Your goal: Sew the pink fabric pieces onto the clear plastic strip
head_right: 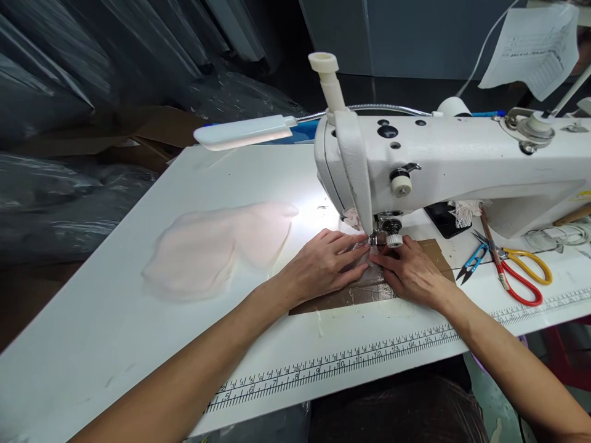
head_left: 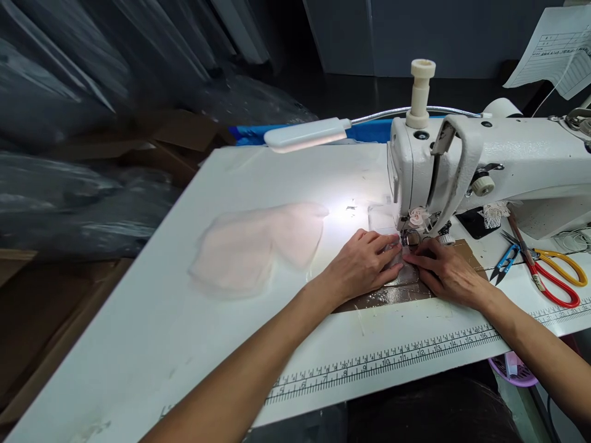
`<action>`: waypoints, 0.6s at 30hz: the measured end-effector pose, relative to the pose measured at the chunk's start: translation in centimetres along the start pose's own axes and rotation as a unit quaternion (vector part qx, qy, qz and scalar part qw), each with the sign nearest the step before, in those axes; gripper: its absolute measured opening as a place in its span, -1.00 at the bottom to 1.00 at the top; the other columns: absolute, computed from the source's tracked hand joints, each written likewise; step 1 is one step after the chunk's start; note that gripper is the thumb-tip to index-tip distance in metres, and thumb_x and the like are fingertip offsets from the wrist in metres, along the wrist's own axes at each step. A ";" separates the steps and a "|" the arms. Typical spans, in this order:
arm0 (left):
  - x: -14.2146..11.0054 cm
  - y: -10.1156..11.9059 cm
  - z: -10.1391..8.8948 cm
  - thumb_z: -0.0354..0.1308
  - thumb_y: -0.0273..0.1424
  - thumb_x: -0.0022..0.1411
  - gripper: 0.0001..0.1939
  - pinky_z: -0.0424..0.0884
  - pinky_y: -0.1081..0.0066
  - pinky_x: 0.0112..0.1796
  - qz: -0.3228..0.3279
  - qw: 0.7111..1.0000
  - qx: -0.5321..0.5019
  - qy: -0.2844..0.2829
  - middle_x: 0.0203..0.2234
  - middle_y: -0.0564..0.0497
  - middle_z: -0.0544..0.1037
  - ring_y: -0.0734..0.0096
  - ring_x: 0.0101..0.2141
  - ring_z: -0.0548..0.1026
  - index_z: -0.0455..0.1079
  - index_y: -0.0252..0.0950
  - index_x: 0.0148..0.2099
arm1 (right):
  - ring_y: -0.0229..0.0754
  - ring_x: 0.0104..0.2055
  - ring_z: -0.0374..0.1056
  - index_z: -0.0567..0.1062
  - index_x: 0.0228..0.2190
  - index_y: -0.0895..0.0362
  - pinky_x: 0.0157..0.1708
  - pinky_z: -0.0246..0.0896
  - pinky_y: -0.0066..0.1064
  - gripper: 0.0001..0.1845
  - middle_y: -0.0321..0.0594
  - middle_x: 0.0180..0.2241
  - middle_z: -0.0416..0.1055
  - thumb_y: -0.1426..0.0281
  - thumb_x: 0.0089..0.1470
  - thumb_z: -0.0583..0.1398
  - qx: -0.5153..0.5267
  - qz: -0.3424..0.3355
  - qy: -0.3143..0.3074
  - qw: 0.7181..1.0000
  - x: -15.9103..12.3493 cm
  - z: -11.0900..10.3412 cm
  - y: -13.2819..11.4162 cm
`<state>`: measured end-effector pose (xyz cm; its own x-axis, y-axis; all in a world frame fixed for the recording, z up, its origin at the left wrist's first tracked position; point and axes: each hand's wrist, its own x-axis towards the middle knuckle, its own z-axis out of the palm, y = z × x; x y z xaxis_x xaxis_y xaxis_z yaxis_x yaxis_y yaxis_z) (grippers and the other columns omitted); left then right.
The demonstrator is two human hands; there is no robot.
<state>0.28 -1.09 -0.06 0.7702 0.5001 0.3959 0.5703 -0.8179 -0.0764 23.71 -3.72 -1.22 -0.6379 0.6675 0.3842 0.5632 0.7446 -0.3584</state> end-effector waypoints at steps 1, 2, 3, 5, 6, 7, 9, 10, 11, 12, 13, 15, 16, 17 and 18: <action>0.0 0.0 0.0 -0.01 -0.27 0.42 -0.70 0.38 0.25 -0.26 -0.002 1.000 0.001 0.001 -0.03 -0.14 0.56 0.22 -0.22 0.50 0.49 -0.31 -0.04 | 0.00 -0.12 0.31 0.50 0.05 0.14 -0.10 0.42 0.00 -0.61 0.03 -0.16 0.37 0.39 0.32 0.00 -0.004 0.000 0.000 1.000 0.0 0.1 0.1; 0.0 0.0 0.0 -0.01 -0.28 0.43 -0.70 0.38 0.25 -0.26 -0.005 1.000 0.003 0.000 -0.03 -0.14 0.56 0.22 -0.22 0.50 0.48 -0.31 -0.03 | 0.00 -0.12 0.31 0.49 0.06 0.12 -0.10 0.42 -0.01 -0.61 0.02 -0.16 0.37 0.38 0.32 0.00 -0.007 0.002 0.000 1.000 0.0 0.2 0.2; 0.0 -0.1 0.0 -0.02 -0.28 0.43 -0.70 0.38 0.25 -0.26 -0.006 1.000 0.004 0.000 -0.02 -0.15 0.55 0.23 -0.22 0.49 0.48 -0.31 -0.03 | -0.01 -0.12 0.31 0.49 0.06 0.11 -0.09 0.42 -0.01 -0.61 0.01 -0.16 0.36 0.38 0.31 0.01 -0.007 0.004 0.002 1.000 -0.1 0.3 0.3; 0.0 0.0 0.0 -0.03 -0.28 0.44 -0.69 0.37 0.24 -0.26 -0.004 1.000 0.004 0.004 -0.02 -0.16 0.55 0.22 -0.22 0.49 0.47 -0.33 -0.02 | -0.02 -0.13 0.32 0.50 0.05 0.09 -0.08 0.41 -0.01 -0.62 -0.01 -0.19 0.37 0.39 0.29 0.03 0.000 0.010 0.006 1.000 -0.1 0.4 0.4; 0.0 0.0 0.1 -0.03 -0.28 0.44 -0.69 0.37 0.24 -0.26 -0.001 1.000 0.001 0.009 -0.02 -0.17 0.55 0.22 -0.22 0.49 0.46 -0.34 -0.02 | -0.02 -0.13 0.33 0.50 0.04 0.08 -0.08 0.41 -0.01 -0.62 -0.02 -0.20 0.37 0.40 0.29 0.04 0.008 0.014 0.007 1.000 -0.1 0.4 0.5; 0.0 -0.1 0.1 -0.03 -0.28 0.44 -0.69 0.37 0.23 -0.25 0.001 1.000 -0.003 0.013 -0.03 -0.17 0.55 0.22 -0.22 0.49 0.46 -0.35 -0.02 | -0.02 -0.13 0.35 0.51 0.03 0.08 -0.09 0.41 -0.03 -0.62 -0.03 -0.22 0.37 0.40 0.28 0.04 0.021 0.021 0.008 1.000 -0.1 0.3 0.5; 0.0 -0.2 0.1 -0.03 -0.27 0.44 -0.69 0.37 0.21 -0.24 0.003 1.000 -0.012 0.025 -0.03 -0.19 0.55 0.21 -0.21 0.49 0.45 -0.35 -0.03 | -0.06 -0.15 0.38 0.52 0.03 0.08 -0.11 0.43 -0.10 -0.62 -0.05 -0.22 0.40 0.42 0.25 0.05 0.064 0.047 0.012 0.997 0.0 0.0 0.6; 0.0 -0.4 0.1 -0.02 -0.26 0.44 -0.69 0.37 0.20 -0.23 0.003 0.999 -0.014 0.031 -0.03 -0.20 0.54 0.20 -0.20 0.49 0.45 -0.35 -0.03 | -0.08 -0.15 0.40 0.52 0.02 0.08 -0.10 0.42 -0.14 -0.62 -0.06 -0.20 0.41 0.42 0.24 0.05 0.090 0.068 0.018 0.994 0.1 -0.2 0.6; 0.0 -0.6 0.1 -0.01 -0.24 0.43 -0.68 0.38 0.18 -0.22 0.004 0.999 -0.015 0.040 -0.03 -0.22 0.53 0.19 -0.19 0.49 0.45 -0.35 -0.03 | -0.10 -0.14 0.41 0.52 0.01 0.08 -0.09 0.41 -0.17 -0.62 -0.08 -0.18 0.44 0.43 0.23 0.06 0.113 0.091 0.030 0.989 0.3 -0.5 0.6; 0.0 -0.8 -0.1 0.01 -0.22 0.42 -0.67 0.39 0.17 -0.22 0.002 0.999 -0.017 0.051 -0.03 -0.23 0.53 0.17 -0.19 0.50 0.44 -0.35 -0.02 | -0.12 -0.13 0.42 0.54 -0.03 0.08 -0.08 0.40 -0.20 -0.63 -0.10 -0.18 0.46 0.44 0.22 0.05 0.132 0.115 0.046 0.984 0.4 -0.7 0.6; 0.0 -1.1 -0.3 0.02 -0.21 0.42 -0.67 0.40 0.16 -0.22 -0.002 0.998 -0.021 0.064 -0.04 -0.24 0.52 0.16 -0.18 0.50 0.44 -0.35 -0.01 | -0.12 -0.13 0.43 0.56 -0.10 0.08 -0.08 0.39 -0.23 -0.66 -0.12 -0.19 0.47 0.44 0.20 0.05 0.143 0.137 0.064 0.978 0.5 -0.9 0.7; 0.1 -1.7 -1.0 0.04 -0.22 0.41 -0.69 0.43 0.17 -0.20 -0.014 0.995 -0.036 0.094 -0.07 -0.22 0.54 0.19 -0.17 0.50 0.44 -0.33 -0.02 | -0.13 -0.16 0.43 0.59 -0.27 0.10 -0.12 0.37 -0.27 -0.70 -0.16 -0.26 0.50 0.44 0.16 0.05 0.152 0.170 0.095 0.969 0.7 -1.1 0.8; 0.2 -1.9 -1.4 0.04 -0.24 0.41 -0.72 0.45 0.18 -0.20 -0.021 0.993 -0.043 0.109 -0.10 -0.19 0.55 0.21 -0.18 0.51 0.45 -0.33 -0.05 | -0.14 -0.19 0.43 0.58 -0.34 0.11 -0.16 0.37 -0.29 -0.72 -0.17 -0.29 0.50 0.43 0.15 0.05 0.152 0.183 0.104 0.966 0.8 -1.1 0.8; 0.3 -2.1 -1.9 0.05 -0.28 0.40 -0.75 0.46 0.21 -0.21 -0.026 0.991 -0.046 0.121 -0.14 -0.17 0.56 0.24 -0.21 0.52 0.46 -0.33 -0.08 | -0.14 -0.22 0.43 0.57 -0.39 0.11 -0.19 0.37 -0.30 -0.72 -0.18 -0.31 0.50 0.42 0.13 0.05 0.153 0.193 0.108 0.963 0.8 -1.1 0.8; 0.4 -2.1 -2.4 0.05 -0.31 0.40 -0.78 0.46 0.23 -0.23 -0.028 0.991 -0.045 0.126 -0.17 -0.15 0.57 0.27 -0.23 0.52 0.46 -0.32 -0.11 | -0.14 -0.23 0.43 0.56 -0.42 0.11 -0.20 0.36 -0.31 -0.73 -0.19 -0.32 0.50 0.41 0.12 0.06 0.154 0.201 0.108 0.961 0.8 -1.0 0.8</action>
<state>-1.30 0.14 2.45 0.6363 0.4674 0.6137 0.5730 -0.8190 0.0297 24.18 -2.59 -0.37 -0.2573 0.9126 0.3178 0.5383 0.4085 -0.7371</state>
